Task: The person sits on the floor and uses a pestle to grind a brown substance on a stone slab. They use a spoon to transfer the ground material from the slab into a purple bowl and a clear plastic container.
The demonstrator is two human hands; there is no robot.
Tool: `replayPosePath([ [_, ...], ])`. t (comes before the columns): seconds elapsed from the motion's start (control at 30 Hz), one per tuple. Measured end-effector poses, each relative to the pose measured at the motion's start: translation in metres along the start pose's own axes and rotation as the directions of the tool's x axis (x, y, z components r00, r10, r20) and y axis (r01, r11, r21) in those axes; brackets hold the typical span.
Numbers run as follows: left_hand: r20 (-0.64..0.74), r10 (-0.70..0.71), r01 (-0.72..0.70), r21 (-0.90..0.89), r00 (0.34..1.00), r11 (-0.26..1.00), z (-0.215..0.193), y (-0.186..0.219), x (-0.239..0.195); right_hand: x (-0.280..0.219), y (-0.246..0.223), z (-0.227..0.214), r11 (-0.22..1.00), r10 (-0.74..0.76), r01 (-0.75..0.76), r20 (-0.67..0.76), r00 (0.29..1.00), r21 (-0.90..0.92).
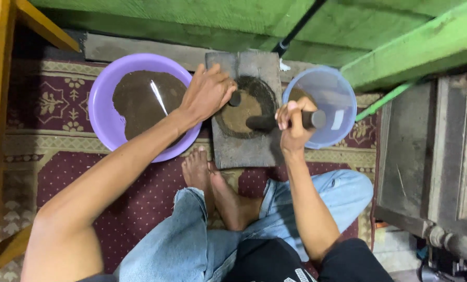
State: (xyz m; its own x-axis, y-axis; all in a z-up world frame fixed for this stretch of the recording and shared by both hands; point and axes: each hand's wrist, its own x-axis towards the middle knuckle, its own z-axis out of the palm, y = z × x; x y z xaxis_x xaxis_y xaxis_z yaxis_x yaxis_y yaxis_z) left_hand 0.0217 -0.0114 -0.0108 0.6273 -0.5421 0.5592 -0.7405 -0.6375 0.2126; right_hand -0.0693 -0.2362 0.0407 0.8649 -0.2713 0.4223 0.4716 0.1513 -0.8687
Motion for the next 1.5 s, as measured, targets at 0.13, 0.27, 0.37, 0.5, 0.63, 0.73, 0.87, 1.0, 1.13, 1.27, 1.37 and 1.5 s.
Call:
replayPosePath([
  [0.13,0.085,-0.170,0.181,-0.150,0.982,0.972,0.000,0.007,-0.009,0.001,-0.026,0.008,1.000,0.007,-0.007,-0.017,1.000,-0.002],
  [0.27,0.049,-0.054,0.056,-0.039,0.997,0.998,0.012,-0.007,-0.023,0.009,-0.067,0.011,0.997,0.026,-0.027,0.009,1.000,0.066],
  [0.37,0.023,-0.052,0.053,-0.049,0.998,0.997,0.016,-0.008,-0.026,0.004,-0.077,0.024,0.997,0.048,-0.051,0.051,0.998,0.066],
  [0.5,0.150,-0.117,0.135,-0.117,0.982,0.984,0.017,-0.004,-0.028,-0.026,-0.012,0.025,1.000,0.004,-0.006,0.073,0.997,0.029],
  [0.63,0.179,-0.306,0.338,-0.189,0.935,0.922,0.001,0.018,-0.023,-0.023,-0.023,0.034,1.000,-0.018,0.019,0.062,0.998,-0.015],
  [0.73,0.088,-0.069,0.074,-0.056,0.994,0.996,-0.004,-0.008,-0.017,-0.009,-0.034,0.042,0.997,0.016,-0.020,0.058,0.998,0.070],
  [0.87,0.065,-0.051,0.052,-0.010,0.997,0.999,0.007,-0.013,-0.027,-0.005,-0.065,0.055,0.997,-0.011,0.007,0.060,0.998,0.074],
  [1.0,0.089,-0.219,0.230,-0.135,0.972,0.964,-0.001,-0.004,-0.023,-0.029,-0.036,0.054,0.989,-0.050,0.063,0.099,0.994,-0.133],
  [1.13,0.134,-0.368,0.392,-0.307,0.920,0.868,-0.027,0.006,-0.020,-0.032,-0.028,0.064,0.993,0.009,0.017,0.218,0.976,-0.116],
  [1.27,0.083,-0.246,0.256,-0.138,0.966,0.957,0.000,-0.008,-0.034,-0.015,-0.030,0.063,0.999,-0.040,0.041,0.161,0.986,0.000],
  [1.37,0.053,-0.091,0.092,-0.014,0.994,0.996,0.006,-0.019,-0.037,-0.001,-0.057,0.078,0.989,-0.049,0.030,0.135,0.990,0.143],
  [1.5,0.031,-0.116,0.116,0.002,0.993,0.993,0.012,-0.016,-0.038,0.000,-0.061,0.082,0.983,-0.096,0.066,0.170,0.981,0.171],
])
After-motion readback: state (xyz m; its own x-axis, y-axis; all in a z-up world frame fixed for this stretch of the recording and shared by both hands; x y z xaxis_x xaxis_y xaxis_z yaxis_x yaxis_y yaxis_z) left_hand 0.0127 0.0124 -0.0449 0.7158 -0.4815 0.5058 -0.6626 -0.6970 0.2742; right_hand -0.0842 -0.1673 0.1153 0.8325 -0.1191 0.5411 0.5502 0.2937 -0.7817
